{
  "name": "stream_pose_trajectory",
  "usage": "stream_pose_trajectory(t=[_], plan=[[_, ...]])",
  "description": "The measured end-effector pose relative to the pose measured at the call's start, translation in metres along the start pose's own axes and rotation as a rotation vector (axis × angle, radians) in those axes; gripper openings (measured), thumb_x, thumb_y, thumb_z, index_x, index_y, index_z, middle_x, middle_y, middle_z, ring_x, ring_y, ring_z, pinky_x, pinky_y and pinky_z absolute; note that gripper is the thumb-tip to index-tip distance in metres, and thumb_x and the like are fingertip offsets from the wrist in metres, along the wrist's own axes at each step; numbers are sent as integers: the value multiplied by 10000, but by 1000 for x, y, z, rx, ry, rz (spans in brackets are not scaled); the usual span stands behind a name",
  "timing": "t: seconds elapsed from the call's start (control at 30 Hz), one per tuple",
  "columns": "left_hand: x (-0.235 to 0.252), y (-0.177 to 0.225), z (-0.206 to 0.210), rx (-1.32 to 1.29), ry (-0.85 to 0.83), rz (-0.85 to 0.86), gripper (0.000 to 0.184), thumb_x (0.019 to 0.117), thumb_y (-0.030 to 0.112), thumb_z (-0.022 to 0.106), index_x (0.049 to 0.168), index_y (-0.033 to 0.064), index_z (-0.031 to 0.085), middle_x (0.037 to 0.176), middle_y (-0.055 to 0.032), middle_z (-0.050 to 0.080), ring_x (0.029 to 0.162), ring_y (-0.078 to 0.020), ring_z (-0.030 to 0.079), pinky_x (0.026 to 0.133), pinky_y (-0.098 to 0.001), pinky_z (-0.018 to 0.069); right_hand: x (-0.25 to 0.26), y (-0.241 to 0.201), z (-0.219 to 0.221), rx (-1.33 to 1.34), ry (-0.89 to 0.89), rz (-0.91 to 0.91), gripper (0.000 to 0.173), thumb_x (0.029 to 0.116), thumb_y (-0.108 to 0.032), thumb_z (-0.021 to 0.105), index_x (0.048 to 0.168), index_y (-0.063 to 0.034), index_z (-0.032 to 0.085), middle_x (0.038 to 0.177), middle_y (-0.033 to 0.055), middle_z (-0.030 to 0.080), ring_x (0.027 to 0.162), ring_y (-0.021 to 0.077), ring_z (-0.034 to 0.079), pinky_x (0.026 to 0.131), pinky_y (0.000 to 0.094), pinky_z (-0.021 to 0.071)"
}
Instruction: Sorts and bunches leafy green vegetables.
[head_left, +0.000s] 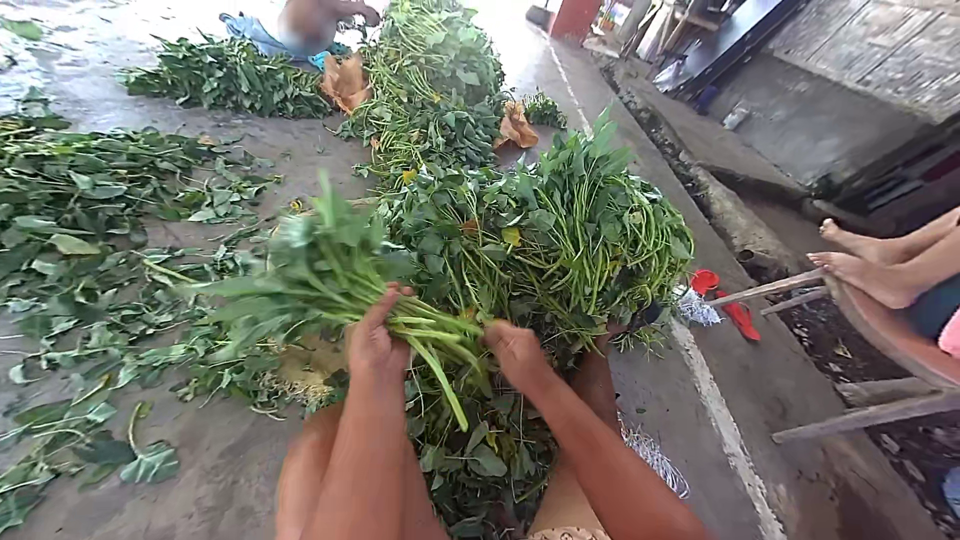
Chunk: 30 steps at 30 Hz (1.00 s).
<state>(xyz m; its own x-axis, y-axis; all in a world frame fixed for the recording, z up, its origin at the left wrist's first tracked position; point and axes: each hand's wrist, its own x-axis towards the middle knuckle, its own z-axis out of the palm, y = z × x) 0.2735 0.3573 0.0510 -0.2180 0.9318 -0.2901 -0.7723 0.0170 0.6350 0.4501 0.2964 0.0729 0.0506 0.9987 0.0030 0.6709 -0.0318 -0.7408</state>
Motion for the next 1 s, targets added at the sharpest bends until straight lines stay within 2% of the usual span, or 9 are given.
stream_pose_trajectory(t=[0.07, 0.17, 0.23, 0.33, 0.57, 0.7, 0.8, 0.93, 1.0], plan=[[16, 9, -9, -87, 37, 130, 160, 1069, 45, 409, 1076, 109, 556, 850, 3, 680, 770, -99, 690, 726, -288, 608, 33, 20, -27, 46, 203, 130, 397, 1105, -127, 330, 1213, 120, 621, 1040, 236, 674, 950, 288, 651, 896, 446, 521], [20, 21, -12, -90, 62, 115, 175, 1084, 75, 382, 1098, 135, 546, 884, 33, 661, 805, -80, 681, 753, -273, 600, 91, 72, -71, -204, 424, 228, 398, 1106, -188, 413, 1410, 16, 568, 1333, 266, 616, 1248, 402, 596, 1080, 544, 448], [17, 22, -8, -16, 56, 52, 163, 1063, 33, 409, 1116, 104, 545, 863, 15, 668, 771, -89, 687, 713, -280, 610, 113, 80, -91, -393, 317, 431, 445, 1087, -191, 461, 1484, 8, 489, 1478, 269, 508, 1367, 419, 506, 1130, 576, 393], [16, 25, -1, 23, 34, 4, 164, 1023, -35, 462, 1135, 56, 540, 846, -19, 670, 744, -109, 692, 694, -289, 619, 122, 60, -103, -512, 163, 585, 411, 1035, -214, 564, 1398, -24, 593, 1416, 237, 581, 1339, 401, 539, 1096, 599, 412], [12, 17, 4, 95, -21, -68, 218, 984, -95, 492, 1153, 34, 539, 849, -46, 675, 737, -128, 694, 685, -293, 613, 96, 31, -78, -144, 293, 195, 325, 969, -130, 696, 1244, 39, 653, 1205, 237, 671, 1112, 357, 651, 986, 537, 491], [5, 10, 16, 217, -122, -78, 247, 917, -145, 580, 1132, -32, 539, 855, -74, 697, 753, -140, 701, 708, -296, 612, 70, -11, -11, -86, 162, -78, 364, 1008, -120, 607, 1331, 47, 602, 1111, 233, 677, 936, 308, 678, 851, 454, 558], [8, 7, 11, 228, -119, -100, 259, 920, -128, 600, 1150, -19, 554, 923, -83, 708, 808, -146, 701, 751, -308, 603, 48, -26, 44, -15, 230, -293, 307, 953, -41, 623, 1240, 38, 695, 1025, 208, 704, 860, 260, 674, 800, 383, 564], [9, 16, -1, 238, -174, -183, 256, 959, -110, 534, 1188, 2, 559, 974, -95, 719, 863, -162, 712, 787, -332, 603, 40, -36, 59, 133, 113, -201, 325, 957, -27, 595, 1266, 26, 685, 1055, 179, 689, 884, 197, 631, 818, 321, 522], [8, 22, -2, 278, -215, -195, 228, 964, -107, 526, 1157, 10, 562, 939, -68, 729, 851, -141, 718, 780, -308, 606, 44, -44, 46, 121, -88, -97, 401, 993, -48, 551, 1387, 7, 603, 1238, 199, 664, 1055, 228, 647, 943, 342, 513]])
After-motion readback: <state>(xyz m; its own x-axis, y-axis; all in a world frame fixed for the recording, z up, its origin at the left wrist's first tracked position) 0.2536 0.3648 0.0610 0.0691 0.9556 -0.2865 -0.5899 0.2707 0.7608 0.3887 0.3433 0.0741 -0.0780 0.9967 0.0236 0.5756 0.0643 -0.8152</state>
